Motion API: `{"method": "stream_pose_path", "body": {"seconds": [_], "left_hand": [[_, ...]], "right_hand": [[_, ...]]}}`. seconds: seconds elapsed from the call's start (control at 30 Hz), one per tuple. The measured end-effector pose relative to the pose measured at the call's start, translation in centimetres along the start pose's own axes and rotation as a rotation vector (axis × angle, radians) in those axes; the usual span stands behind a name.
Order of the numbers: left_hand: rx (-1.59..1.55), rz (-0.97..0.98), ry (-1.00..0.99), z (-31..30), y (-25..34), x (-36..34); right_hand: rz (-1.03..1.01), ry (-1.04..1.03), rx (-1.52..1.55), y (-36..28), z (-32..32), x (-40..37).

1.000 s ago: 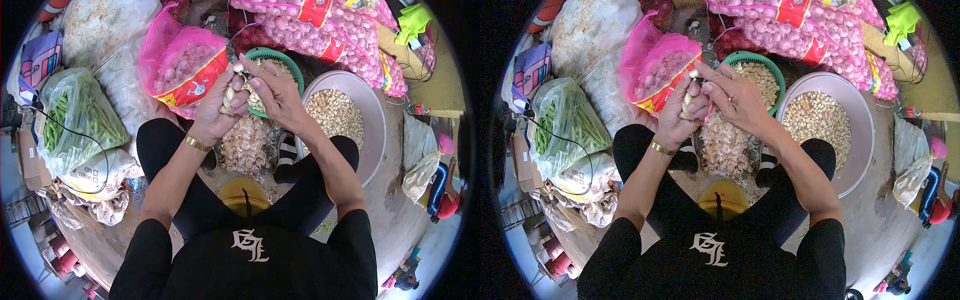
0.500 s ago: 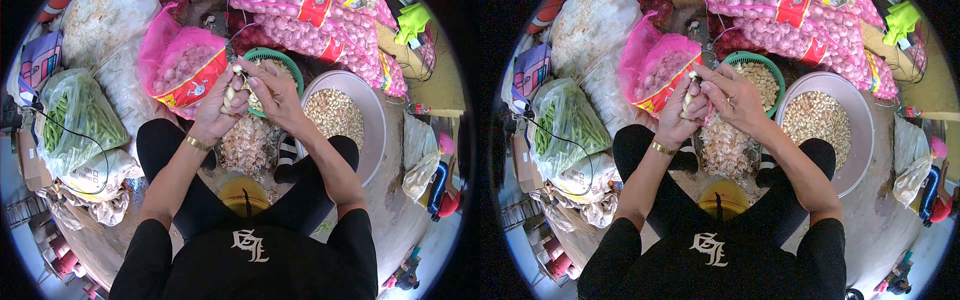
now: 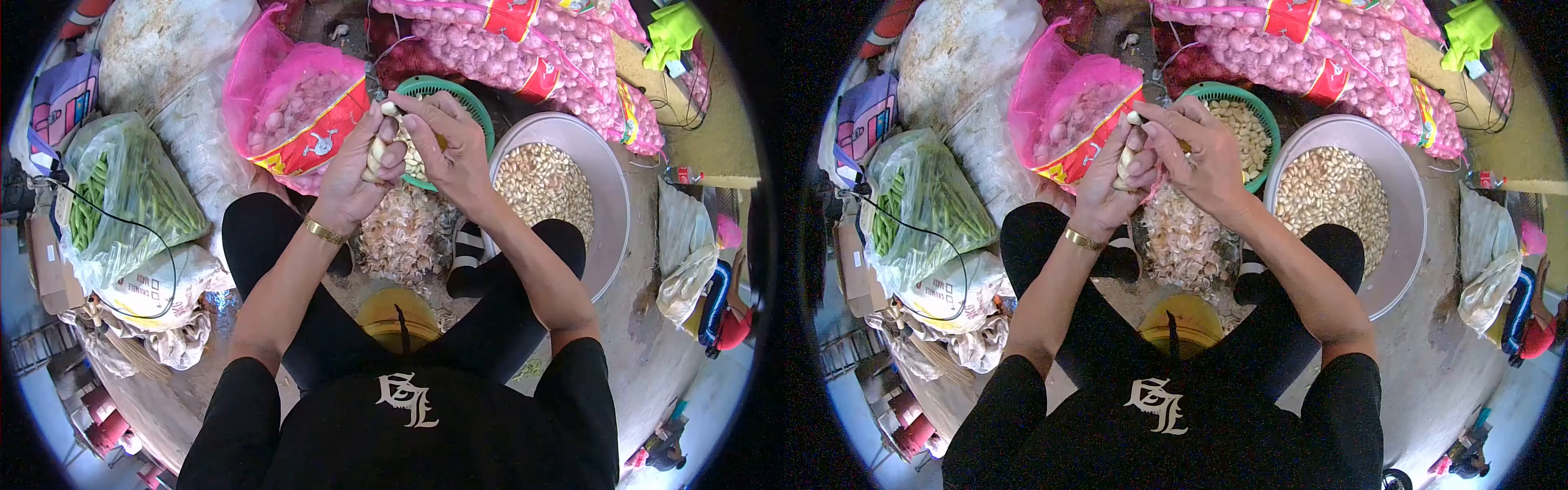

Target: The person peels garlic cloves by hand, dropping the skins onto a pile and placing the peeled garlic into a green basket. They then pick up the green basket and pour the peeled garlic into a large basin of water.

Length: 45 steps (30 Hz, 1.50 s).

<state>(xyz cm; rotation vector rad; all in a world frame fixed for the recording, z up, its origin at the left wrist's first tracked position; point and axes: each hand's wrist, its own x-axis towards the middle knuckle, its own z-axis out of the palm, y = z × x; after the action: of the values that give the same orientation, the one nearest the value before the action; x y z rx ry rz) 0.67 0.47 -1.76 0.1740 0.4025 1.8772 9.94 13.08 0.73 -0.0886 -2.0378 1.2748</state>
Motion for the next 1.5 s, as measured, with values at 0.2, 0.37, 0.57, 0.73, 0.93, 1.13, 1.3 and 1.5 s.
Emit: {"method": "stream_pose_path", "body": {"seconds": [0.2, 0.37, 0.57, 0.73, 0.93, 1.13, 1.3, 1.5], "left_hand": [[0.093, 0.017, 0.106, -0.1, 0.4, 0.0], [0.148, -0.019, 0.135, -0.2, 0.7, 0.1], [0.184, -0.023, 0.105, -0.3, 0.7, 0.1], [0.186, -0.013, 0.153, 0.4, 0.7, -0.1], [0.226, -0.035, 0.195, 0.0, 0.8, -0.2], [0.378, -0.036, 0.209, 1.0, 1.0, -0.4], [0.467, -0.014, 0.21, 1.0, 1.2, -0.3], [0.507, -0.03, 0.253, 0.8, 1.1, 0.0]], "right_hand": [[0.051, -0.036, 0.027, 0.0, -0.3, 0.3], [0.282, -0.034, 0.282, 0.6, -0.1, -0.3], [0.61, -0.083, 0.433, -0.7, -1.9, 0.2], [0.107, -0.106, 0.057, -0.4, -2.1, 0.5], [-0.004, -0.12, -0.001, 0.2, -2.0, 0.8], [0.007, -0.155, -0.031, 0.6, -2.7, 0.6], [0.003, -0.167, -0.066, 0.6, -2.7, 0.4], [0.026, -0.124, -0.066, 0.6, -2.5, 0.5]]}}
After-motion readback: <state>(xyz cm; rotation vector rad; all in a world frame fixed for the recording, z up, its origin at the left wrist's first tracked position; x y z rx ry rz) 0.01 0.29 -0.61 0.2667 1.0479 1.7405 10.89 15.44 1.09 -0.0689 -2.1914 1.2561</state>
